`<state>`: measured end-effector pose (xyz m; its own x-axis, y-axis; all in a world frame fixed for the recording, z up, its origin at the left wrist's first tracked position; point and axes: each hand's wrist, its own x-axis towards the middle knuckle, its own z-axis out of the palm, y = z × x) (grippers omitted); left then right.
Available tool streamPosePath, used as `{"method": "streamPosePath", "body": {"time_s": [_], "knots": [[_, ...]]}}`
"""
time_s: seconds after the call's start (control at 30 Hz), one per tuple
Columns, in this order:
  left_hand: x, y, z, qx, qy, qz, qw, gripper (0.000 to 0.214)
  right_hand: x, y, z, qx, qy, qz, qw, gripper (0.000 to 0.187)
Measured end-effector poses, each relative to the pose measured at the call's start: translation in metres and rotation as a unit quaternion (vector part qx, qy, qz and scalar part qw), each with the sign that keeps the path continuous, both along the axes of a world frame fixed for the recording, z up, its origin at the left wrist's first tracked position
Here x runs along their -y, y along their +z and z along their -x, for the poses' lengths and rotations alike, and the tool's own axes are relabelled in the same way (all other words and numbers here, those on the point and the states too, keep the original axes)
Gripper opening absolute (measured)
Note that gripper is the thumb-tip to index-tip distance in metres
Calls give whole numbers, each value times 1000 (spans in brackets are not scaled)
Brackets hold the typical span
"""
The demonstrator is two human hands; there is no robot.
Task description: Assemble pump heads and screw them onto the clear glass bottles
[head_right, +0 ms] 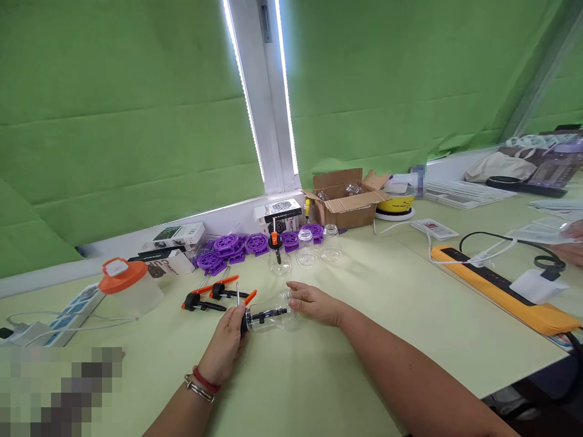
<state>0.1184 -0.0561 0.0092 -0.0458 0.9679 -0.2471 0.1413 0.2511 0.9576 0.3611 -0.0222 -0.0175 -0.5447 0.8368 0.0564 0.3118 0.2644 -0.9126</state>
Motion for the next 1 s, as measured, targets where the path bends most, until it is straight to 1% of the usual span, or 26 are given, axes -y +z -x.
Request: {"method": "streamPosePath", "body": {"time_s": [0.07, 0.1, 0.17, 0.2, 0.23, 0.3, 0.47, 0.53, 0.87, 0.93, 0.97, 1.0], "knots": [[0, 1, 0, 4, 0, 1, 1000, 51, 0, -3, -2, -6, -1, 4, 1000, 58], [0, 1, 0, 8, 0, 1, 1000, 51, 0, -4, -3, -12, 1, 8, 1000, 66], [0, 1, 0, 15, 2, 1, 1000, 50, -1, -8, -6, -23, 8, 12, 1000, 90], [0, 1, 1, 17, 4, 0, 1000, 50, -1, -10, -6, -25, 11, 10, 1000, 98], [0, 0, 1, 18, 6, 0, 1000, 50, -1, -11, -7, -24, 12, 6, 1000, 102], [0, -1, 1, 22, 5, 4, 1000, 50, -1, -11, -6, -21, 7, -1, 1000, 98], [-1, -2, 1, 29, -11, 46, 998, 48, -3, -10, -5, -22, -1, -1, 1000, 74], [0, -2, 1, 31, -13, 49, 998, 47, -4, -11, -5, -19, -1, -5, 1000, 68], [-1, -2, 1, 39, -16, 50, 998, 47, 0, 0, 2, -8, -14, 11, 1000, 51], [-1, -2, 1, 43, -15, 53, 998, 48, 0, -1, 1, -5, -13, 9, 1000, 52], [-1, -2, 1, 44, -14, 53, 998, 48, 0, -3, 0, -5, -11, 6, 1000, 54], [-1, -2, 1, 45, -14, 52, 998, 48, 0, -4, -1, -8, -8, 3, 1000, 61]]}}
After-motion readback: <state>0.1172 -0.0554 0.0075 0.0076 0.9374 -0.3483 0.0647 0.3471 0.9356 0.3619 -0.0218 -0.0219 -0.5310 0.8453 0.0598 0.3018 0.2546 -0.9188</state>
